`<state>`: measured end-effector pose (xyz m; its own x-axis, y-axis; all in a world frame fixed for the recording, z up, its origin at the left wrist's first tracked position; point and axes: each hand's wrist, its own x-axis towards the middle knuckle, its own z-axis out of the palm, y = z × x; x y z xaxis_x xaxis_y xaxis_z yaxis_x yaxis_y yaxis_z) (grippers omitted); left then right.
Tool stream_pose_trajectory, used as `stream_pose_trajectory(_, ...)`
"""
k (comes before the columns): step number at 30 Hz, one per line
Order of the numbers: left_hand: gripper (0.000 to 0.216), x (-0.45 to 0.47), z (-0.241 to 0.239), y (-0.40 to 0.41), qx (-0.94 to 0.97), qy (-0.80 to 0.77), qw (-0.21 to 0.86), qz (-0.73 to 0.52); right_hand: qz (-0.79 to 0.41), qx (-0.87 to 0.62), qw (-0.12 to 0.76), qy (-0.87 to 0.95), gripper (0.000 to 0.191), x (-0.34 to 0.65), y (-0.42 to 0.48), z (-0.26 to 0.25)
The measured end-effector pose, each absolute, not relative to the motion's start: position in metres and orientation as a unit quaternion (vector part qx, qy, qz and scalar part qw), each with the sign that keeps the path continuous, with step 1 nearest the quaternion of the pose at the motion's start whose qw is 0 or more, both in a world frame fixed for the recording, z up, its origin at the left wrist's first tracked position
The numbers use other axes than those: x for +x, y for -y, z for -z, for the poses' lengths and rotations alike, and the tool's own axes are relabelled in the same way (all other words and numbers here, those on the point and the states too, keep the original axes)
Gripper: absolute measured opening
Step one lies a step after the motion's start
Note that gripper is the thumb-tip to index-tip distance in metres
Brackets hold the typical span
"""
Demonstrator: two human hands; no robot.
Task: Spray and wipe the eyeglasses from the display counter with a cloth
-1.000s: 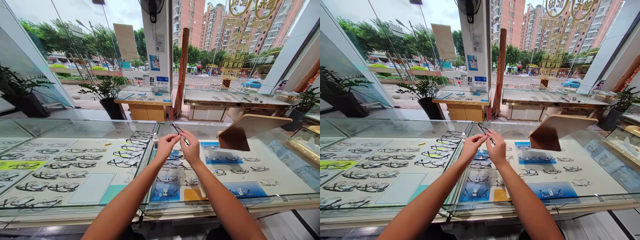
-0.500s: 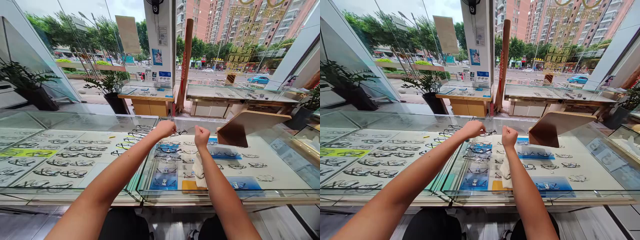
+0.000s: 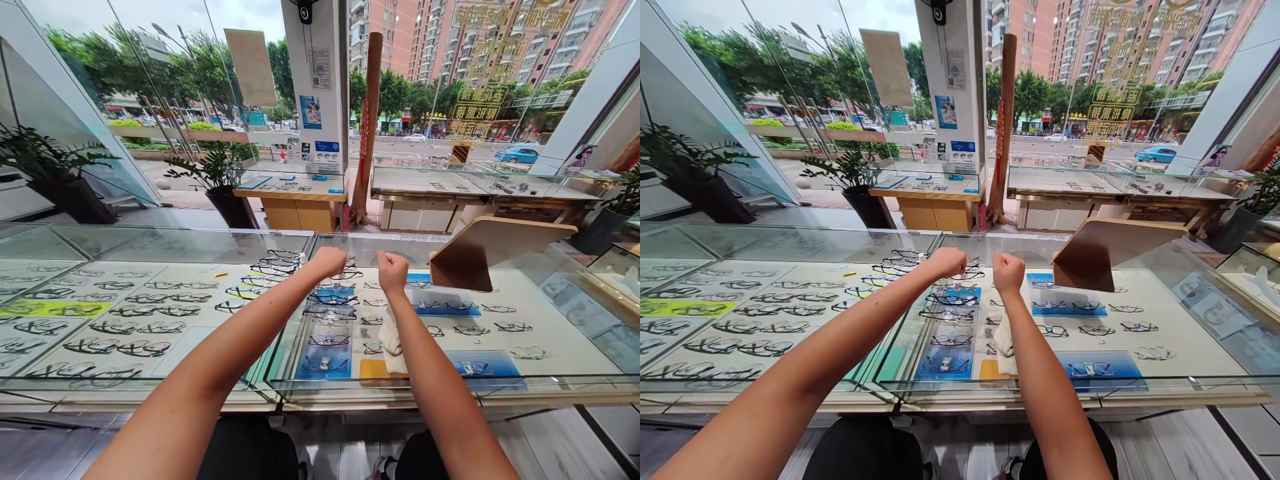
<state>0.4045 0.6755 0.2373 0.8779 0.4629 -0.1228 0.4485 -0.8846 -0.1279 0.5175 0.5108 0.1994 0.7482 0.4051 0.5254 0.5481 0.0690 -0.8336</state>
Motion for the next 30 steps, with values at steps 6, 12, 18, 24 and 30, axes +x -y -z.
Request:
stream_pose_trajectory(6, 0.024, 0.397, -0.229, -0.690, -0.964, 0.245, 0.043, -0.094, 0.052, -0.679, 0.641, 0.353, 0.048, 0.518, -0.512, -0.198)
stream_pose_trajectory(12, 0.019, 0.393, -0.234, -0.695, -0.960, 0.257, 0.031, -0.103, 0.042, -0.680, 0.640, 0.354, 0.048, 0.517, -0.512, -0.197)
stream_pose_trajectory(18, 0.024, 0.401, -0.239, -0.702, -0.956, 0.284, 0.044, -0.061, 0.041, -0.678, 0.644, 0.352, 0.049, 0.517, -0.511, -0.198)
stream_pose_trajectory(24, 0.017, 0.412, -0.229, -0.702, -0.955, 0.290, 0.037, -0.045, 0.042, -0.684, 0.639, 0.349, 0.049, 0.518, -0.512, -0.197)
stream_pose_trajectory(30, 0.016, 0.412, -0.228, -0.705, -0.957, 0.288, 0.011, -0.012, 0.040, -0.684, 0.638, 0.353, 0.049, 0.518, -0.513, -0.197)
